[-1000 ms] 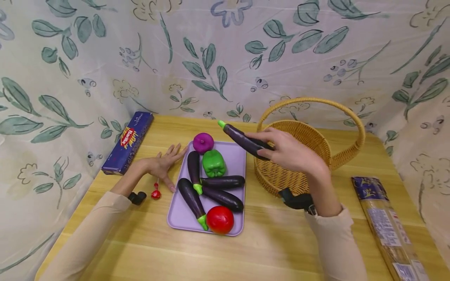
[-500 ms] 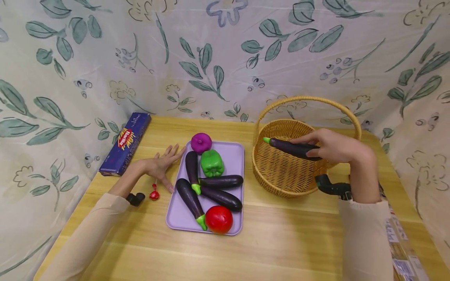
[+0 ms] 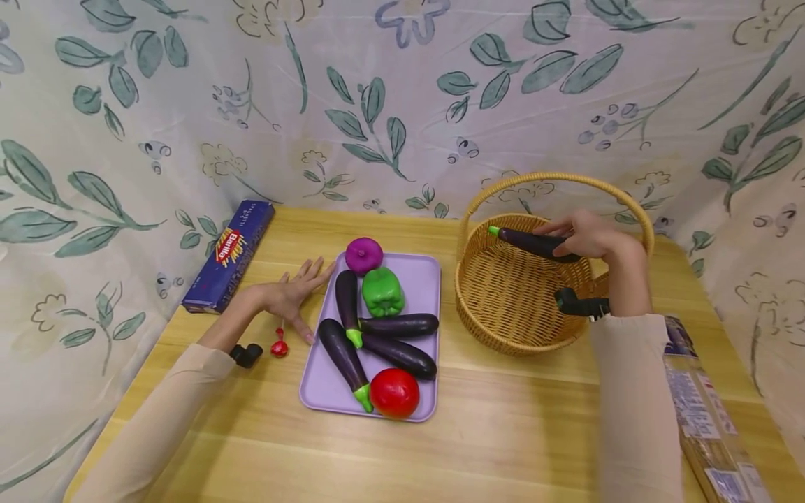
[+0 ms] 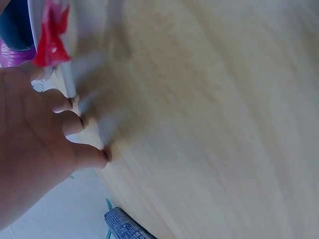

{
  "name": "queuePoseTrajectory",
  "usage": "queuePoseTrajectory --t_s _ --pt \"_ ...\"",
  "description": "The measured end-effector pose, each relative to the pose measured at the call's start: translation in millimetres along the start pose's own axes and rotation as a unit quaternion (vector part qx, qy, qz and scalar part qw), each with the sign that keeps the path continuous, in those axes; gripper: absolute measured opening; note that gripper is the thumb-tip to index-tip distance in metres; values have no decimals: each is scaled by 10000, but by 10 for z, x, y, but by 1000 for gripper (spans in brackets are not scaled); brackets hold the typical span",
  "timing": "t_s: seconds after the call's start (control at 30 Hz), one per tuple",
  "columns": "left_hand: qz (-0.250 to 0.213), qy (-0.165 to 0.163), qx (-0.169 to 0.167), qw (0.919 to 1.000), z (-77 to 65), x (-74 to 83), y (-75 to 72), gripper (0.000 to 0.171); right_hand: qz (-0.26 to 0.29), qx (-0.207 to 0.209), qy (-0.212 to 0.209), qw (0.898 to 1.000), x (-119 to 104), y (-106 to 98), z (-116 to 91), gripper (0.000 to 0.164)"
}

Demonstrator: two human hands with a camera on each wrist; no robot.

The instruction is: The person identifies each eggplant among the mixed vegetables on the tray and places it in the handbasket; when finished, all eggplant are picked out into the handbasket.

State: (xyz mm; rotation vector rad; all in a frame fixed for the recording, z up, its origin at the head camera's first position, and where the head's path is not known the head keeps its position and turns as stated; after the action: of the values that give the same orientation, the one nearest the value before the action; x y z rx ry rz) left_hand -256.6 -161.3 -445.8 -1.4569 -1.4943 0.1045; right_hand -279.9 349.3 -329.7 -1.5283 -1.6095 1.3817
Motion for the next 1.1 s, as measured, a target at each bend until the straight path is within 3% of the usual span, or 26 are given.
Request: queuePoseTrajectory --t_s 0.23,0.57,0.77,1.1 --pt "21 5 -34 10000 7 8 8 152 236 31 57 9997 79 37 111 50" --pt "65 33 -55 10000 19 22 4 152 289 -336 -42 9990 172 203 228 51" --pt "79 59 -52 9999 15 22 -4 153 470 -467 125 9977 212 261 248 53" --pt "30 66 -10 10000 0 5 -7 153 217 -622 80 9978 229 342 333 56"
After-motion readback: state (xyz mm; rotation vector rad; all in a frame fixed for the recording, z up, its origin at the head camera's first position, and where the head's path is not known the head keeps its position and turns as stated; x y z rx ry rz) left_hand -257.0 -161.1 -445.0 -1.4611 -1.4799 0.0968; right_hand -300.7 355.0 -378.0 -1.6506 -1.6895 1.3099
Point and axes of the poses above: each hand's wrist, its own z-axis towards the middle knuckle, its own y-axis out of the palm, x = y × z, the point moved 4 cm from there along z, towards the middle knuckle, and after that the axes turned 11 degrees about -z, right-handed, at the moved point
